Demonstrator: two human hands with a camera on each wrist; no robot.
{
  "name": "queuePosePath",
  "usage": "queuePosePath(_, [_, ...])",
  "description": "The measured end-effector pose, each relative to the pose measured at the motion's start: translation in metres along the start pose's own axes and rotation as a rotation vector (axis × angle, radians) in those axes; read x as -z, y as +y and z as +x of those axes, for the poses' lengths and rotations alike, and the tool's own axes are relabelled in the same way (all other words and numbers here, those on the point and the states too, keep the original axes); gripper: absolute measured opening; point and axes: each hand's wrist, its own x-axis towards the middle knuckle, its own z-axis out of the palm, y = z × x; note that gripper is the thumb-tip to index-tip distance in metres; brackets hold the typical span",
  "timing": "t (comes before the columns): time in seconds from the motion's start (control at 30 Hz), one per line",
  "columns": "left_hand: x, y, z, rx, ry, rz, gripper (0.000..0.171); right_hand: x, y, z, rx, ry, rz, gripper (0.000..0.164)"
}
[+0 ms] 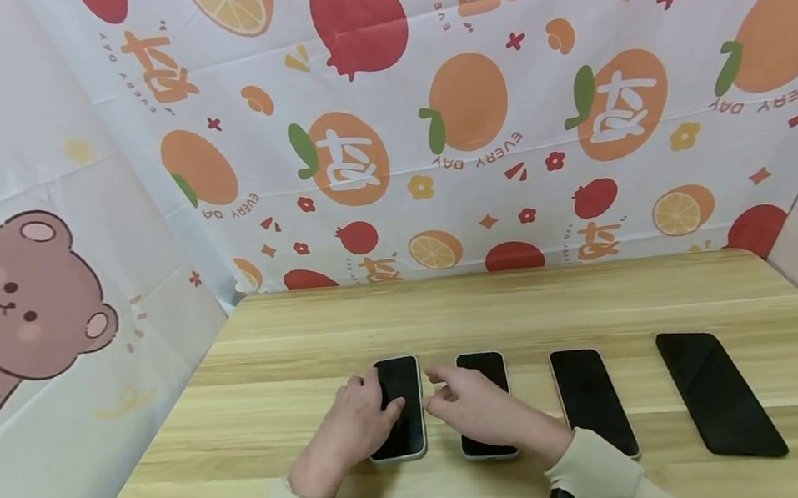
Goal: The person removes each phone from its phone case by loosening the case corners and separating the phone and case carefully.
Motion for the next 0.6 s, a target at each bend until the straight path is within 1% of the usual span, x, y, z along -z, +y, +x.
queuePosePath(0.17, [-0.002, 0.002, 0.002, -0.004, 0.021, -0.002, 0.053, -0.011, -0.001, 0.004, -0.021, -0.026, -0.014, 0.058])
queuePosePath(0.3, [-0.004, 0.005, 0.004, 0.010, 0.023, -0.007, 0.044, -0.017, -0.001, 0.006, -0.006, -0.010, -0.056, 0.056])
queuePosePath(0.43, [-0.005, 0.005, 0.005, 0.020, 0.021, -0.011, 0.044, -0.022, -0.003, 0.008, -0.003, 0.015, -0.060, 0.050])
queuePosePath(0.6, [-0.005, 0.006, 0.005, 0.020, 0.019, -0.014, 0.050, -0.025, -0.002, 0.009, -0.034, 0.028, 0.002, 0.047])
